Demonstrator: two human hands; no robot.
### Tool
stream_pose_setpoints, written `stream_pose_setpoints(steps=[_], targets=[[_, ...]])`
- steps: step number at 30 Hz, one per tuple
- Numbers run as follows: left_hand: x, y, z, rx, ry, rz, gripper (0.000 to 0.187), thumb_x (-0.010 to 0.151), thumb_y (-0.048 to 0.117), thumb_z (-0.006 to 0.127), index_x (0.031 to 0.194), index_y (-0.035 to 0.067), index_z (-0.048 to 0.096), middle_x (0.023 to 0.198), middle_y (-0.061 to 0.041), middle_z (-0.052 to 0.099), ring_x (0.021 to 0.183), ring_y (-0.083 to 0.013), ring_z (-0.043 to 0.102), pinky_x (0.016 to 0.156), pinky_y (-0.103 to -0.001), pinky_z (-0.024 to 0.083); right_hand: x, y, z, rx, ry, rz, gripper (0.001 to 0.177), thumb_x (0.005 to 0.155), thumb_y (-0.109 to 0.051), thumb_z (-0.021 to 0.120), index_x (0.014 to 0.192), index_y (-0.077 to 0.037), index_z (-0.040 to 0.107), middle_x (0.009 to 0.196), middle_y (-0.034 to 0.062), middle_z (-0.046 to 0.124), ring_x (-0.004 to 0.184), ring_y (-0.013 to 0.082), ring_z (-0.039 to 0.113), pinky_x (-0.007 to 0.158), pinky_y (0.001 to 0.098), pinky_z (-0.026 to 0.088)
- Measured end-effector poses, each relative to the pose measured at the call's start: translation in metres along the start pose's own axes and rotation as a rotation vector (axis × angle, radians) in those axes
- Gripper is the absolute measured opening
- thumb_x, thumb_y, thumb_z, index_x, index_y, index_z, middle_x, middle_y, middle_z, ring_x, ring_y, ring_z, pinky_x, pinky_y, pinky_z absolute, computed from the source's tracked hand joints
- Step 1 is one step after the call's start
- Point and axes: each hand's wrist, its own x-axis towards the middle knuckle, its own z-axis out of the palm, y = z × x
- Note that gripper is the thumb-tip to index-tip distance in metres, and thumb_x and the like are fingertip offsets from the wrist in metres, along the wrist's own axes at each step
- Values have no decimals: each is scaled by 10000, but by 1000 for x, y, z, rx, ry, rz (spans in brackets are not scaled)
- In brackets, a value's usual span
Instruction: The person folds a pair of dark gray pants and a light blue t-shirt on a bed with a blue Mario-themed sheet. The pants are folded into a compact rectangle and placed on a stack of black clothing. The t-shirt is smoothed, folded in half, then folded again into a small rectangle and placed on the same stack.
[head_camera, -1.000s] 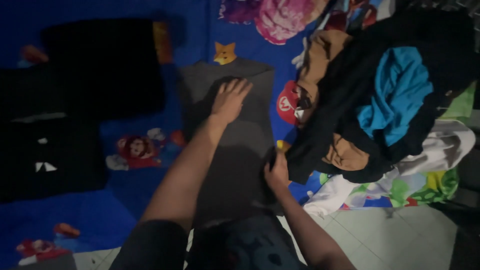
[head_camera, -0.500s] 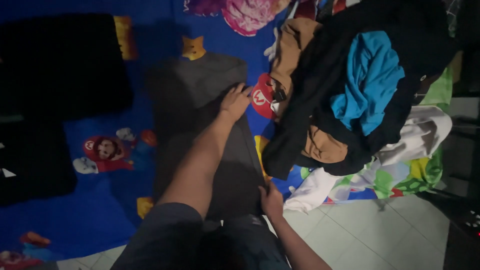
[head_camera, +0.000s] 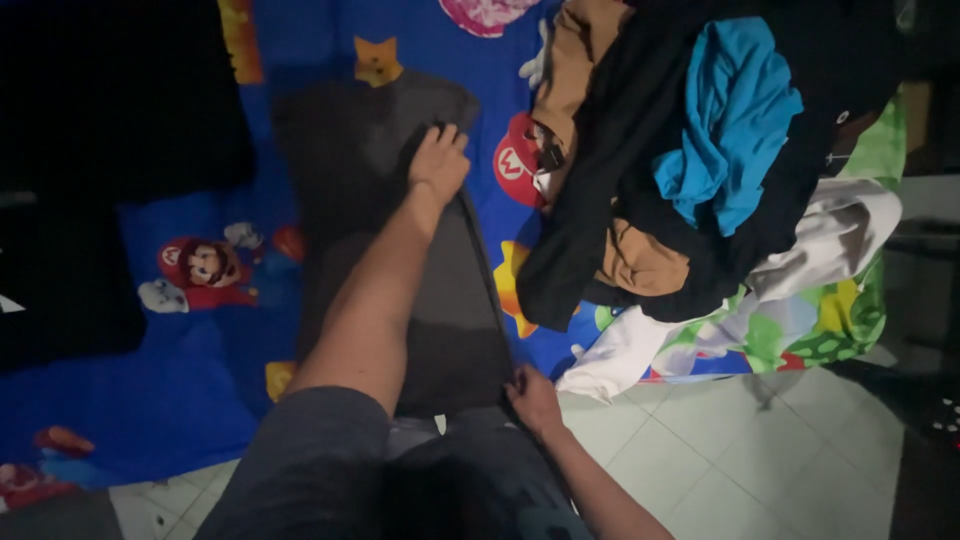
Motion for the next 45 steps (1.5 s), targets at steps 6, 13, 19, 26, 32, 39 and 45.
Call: stream_pose_setpoints(steps=[6,13,19,26,32,39,45], targets=[[-47,-16,-47,-25,183,-99,223,948,142,588,966,193,804,1282,-73,644,1223,-333,492,947,-488,374,-34,-18,11,-84,197,-433,219,858,-270,684,1002,-119,619,856,161,626,897,413,677,798,474,562],[-76,-45,-35,-17,143,-274,270,972,255,571,1087,273,815,1515,-119,511,1215,-350,483,883,-471,472,-63,-58,48,-115,153,-533,263,934,-218,615,1146,-67,578,930,217,690,780,449,649,716,532,498],[-93,-58,-37,-517,-36,-446,583,882,92,718,1441,63,553,1410,-137,581,1231,-411,536,1033,-480,492,-84,-113,52,-83,4,-557,476,853,-76,629,1318,-117,540,1178,188,663,1006,442,656,775,535,511],[-81,-61,33,-1038,317,-721,320,784,124,813,1081,233,765,1118,-110,653,1120,-309,618,1061,-374,451,-89,-141,86,46,-146,-588,783,711,115,541,1465,-96,509,1261,177,553,1192,381,536,982,401,467],[-58,-58,55,-1235,361,-822,373,725,92,898,1077,115,775,1108,-67,697,672,-131,718,729,-291,622,-86,-126,106,45,-176,-700,618,795,105,549,1392,-54,565,1244,185,574,1170,410,565,977,427,468],[-67,-73,23,-1188,740,-727,534,656,-75,921,1120,128,753,1252,-60,640,687,-195,764,668,-256,653,-94,-129,90,70,-200,-684,687,717,154,544,1360,-82,593,1171,166,548,1133,393,574,954,392,455],[-103,-95,-7,-1121,472,-626,605,850,-82,781,1419,7,599,1523,-90,500,956,-250,711,828,-331,581,-87,-133,85,-94,-314,-627,889,562,181,660,1403,-64,508,1343,164,457,1285,409,490,976,423,463]])
